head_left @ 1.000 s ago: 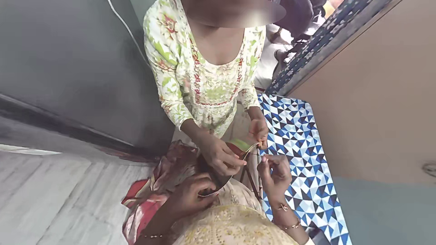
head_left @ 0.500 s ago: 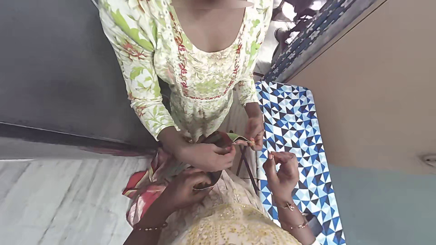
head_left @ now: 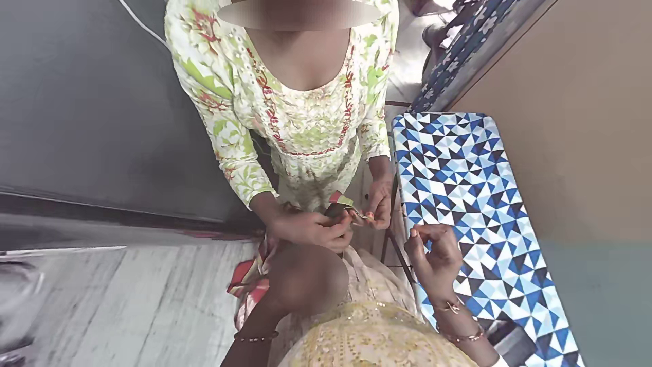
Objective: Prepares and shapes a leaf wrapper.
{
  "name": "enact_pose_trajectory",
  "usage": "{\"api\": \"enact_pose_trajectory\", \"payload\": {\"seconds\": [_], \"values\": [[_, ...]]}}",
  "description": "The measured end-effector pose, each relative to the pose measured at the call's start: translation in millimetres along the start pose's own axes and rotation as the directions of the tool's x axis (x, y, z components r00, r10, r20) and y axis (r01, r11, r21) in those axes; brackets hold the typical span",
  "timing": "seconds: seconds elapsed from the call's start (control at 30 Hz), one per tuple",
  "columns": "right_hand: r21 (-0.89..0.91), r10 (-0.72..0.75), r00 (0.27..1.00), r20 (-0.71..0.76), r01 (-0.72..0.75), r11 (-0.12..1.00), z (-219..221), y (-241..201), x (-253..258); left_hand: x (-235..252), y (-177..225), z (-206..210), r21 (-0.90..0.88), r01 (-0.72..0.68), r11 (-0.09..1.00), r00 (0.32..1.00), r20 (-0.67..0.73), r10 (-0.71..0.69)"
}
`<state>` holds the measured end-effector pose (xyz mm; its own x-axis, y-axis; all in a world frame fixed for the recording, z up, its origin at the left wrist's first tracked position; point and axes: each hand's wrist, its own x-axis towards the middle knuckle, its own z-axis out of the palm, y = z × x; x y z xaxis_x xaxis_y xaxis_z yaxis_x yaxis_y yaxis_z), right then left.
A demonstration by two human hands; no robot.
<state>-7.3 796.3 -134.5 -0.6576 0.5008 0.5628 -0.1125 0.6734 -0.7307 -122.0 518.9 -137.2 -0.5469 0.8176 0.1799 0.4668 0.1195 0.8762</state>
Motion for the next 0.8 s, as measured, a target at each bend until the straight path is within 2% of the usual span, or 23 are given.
{"api": "enact_pose_trajectory", "payload": {"seconds": [0.47, 0.67, 0.8], "values": [[0.038, -0.02, 1.0, 0.02, 0.019, 0.999, -1.4, -7.4, -10.0, -4.7, 12.1, 0.8, 0.001, 0.014, 1.0, 1.0, -0.022, -0.014], [0.05, -0.015, 1.0, 0.018, 0.014, 0.999, -3.0, -9.5, -14.8, -2.6, 12.7, 14.0, 0.044, -0.029, 0.999, 0.985, -0.169, 0.036], [0.053, -0.01, 1.0, 0.021, 0.009, 0.999, -2.1, -11.1, -17.2, 6.0, 21.9, 27.0, 0.037, -0.052, 0.998, 0.946, -0.318, 0.061]]}}
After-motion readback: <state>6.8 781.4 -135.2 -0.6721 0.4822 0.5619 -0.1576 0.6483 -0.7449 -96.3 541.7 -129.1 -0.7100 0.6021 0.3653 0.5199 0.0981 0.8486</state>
